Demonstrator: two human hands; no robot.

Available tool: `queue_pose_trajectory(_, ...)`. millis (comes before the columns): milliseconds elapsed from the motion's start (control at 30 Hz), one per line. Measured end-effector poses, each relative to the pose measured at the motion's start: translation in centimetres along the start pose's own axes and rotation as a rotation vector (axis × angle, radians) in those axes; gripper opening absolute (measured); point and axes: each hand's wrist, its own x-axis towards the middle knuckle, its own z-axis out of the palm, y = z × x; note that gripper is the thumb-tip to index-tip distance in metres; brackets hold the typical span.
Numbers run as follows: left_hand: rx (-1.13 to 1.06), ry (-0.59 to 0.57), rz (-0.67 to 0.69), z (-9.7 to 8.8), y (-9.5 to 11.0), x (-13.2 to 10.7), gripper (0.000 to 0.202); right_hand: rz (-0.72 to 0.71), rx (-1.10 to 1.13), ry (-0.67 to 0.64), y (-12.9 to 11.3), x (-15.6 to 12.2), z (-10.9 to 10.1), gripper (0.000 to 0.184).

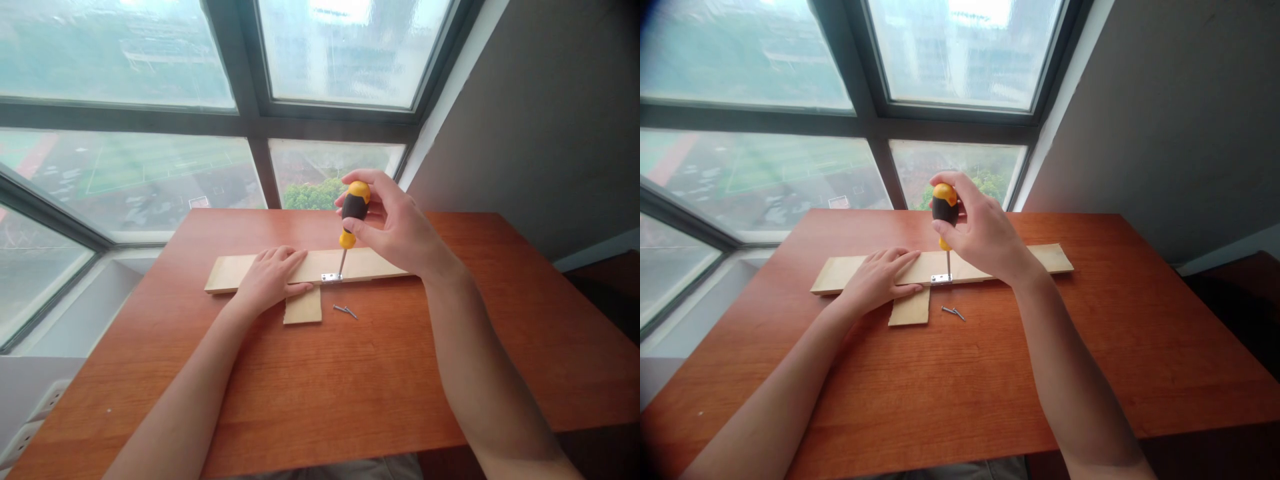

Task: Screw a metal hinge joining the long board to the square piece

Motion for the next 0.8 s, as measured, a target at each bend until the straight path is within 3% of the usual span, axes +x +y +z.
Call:
queue_pose_trajectory(167, -0.003, 0.008, 0.003, -0.1, 0.0, -0.1, 0.071, -0.008, -0.341, 0.188, 0.1, 0.4, 0.8, 0.046)
queue_pose_trajectory(267, -0.001, 0.015, 0.004, 0.0, 0.0, -0.1, 0.071, -0.022, -0.236, 0.124, -0.3, 0.2, 0.7, 0.038)
queue_pose_trajectory(400, -0.002, 0.024, 0.005, 0.1, 0.0, -0.1, 0.07, 0.005, 0.035, -0.076, -0.6, -0.2, -0.3, 0.046)
queue_pose_trajectory(467, -0.004, 0.026, 0.004, 0.1, 0.0, -0.2, 0.069, 0.017, 0.008, -0.067, -0.5, -0.3, -0.6, 0.049)
queue_pose_trajectory(667, 0.004, 0.02, 0.007, 0.0, 0.0, -0.1, 0.069, -0.023, -0.348, 0.159, -0.4, 0.2, 0.1, 0.047)
queue_pose_trajectory(800, 0.001, 0.026, 0.005, 0.0, 0.0, -0.1, 0.071, -0.041, -0.135, 0.03, -0.9, 0.0, 0.0, 0.043)
